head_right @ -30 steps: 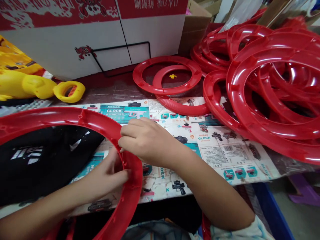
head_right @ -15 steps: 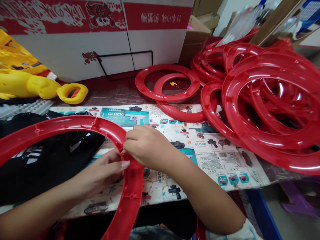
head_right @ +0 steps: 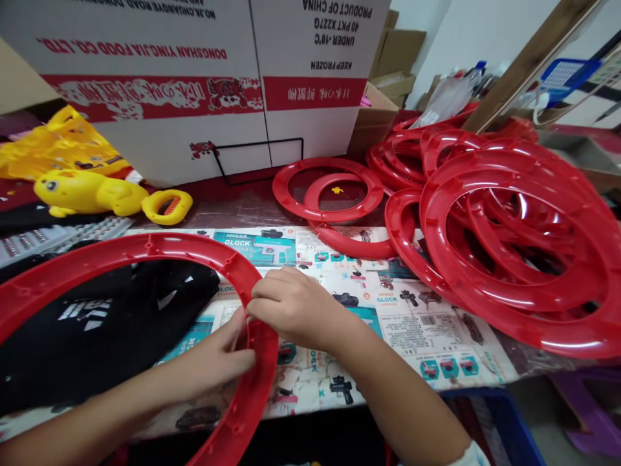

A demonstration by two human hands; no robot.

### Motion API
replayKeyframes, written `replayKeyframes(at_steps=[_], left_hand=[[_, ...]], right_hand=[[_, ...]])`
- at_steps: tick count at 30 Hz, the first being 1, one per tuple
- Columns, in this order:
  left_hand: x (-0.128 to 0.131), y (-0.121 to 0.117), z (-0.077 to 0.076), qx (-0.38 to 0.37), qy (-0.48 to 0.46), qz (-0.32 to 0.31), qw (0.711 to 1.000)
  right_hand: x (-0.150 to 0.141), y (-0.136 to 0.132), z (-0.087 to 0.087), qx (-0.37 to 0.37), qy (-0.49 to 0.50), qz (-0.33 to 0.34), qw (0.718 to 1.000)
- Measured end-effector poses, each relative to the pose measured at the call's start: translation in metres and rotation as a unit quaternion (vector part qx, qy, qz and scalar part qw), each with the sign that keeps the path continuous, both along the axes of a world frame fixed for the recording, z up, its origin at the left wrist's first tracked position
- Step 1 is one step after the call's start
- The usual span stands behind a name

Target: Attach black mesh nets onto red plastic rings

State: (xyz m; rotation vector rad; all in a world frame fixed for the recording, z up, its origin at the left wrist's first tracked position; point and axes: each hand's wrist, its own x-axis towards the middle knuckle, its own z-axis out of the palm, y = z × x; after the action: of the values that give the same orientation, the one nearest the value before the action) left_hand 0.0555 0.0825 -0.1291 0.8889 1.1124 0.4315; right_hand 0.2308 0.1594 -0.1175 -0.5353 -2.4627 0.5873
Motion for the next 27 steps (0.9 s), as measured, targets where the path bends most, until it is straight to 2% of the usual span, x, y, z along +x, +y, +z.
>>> replayKeyframes(at_steps=[5, 12, 18, 21, 25, 27], left_hand=[[-0.006, -0.003, 0.001, -0.035, 0.013, -0.067, 0.997], [-0.009, -0.004, 0.006, -0.056, -0.012, -0.086, 0.995], [-0.008, -0.005, 0.007, -0.056, -0.016, -0.114, 0.992], [-0.006, -0.005, 0.009, -0.088, -0.045, -0.080, 0.992], [-0.002, -0.002, 0.010, -0.130, -0.176, 0.002, 0.976], [0.000, -0.002, 0.010, -0.146, -0.196, 0.052, 0.968]], right_hand=[[0.001, 0.001, 0.000, -0.039, -0.018, 0.016, 0.999], [0.004, 0.004, 0.004, -0.123, -0.032, 0.057, 0.990], [0.004, 0.004, 0.002, -0.097, -0.054, 0.050, 0.992], [0.004, 0.006, 0.001, -0.098, -0.059, 0.057, 0.992], [0.005, 0.007, 0.003, -0.116, -0.033, 0.062, 0.991], [0.005, 0.006, 0.004, -0.120, -0.028, 0.061, 0.990]])
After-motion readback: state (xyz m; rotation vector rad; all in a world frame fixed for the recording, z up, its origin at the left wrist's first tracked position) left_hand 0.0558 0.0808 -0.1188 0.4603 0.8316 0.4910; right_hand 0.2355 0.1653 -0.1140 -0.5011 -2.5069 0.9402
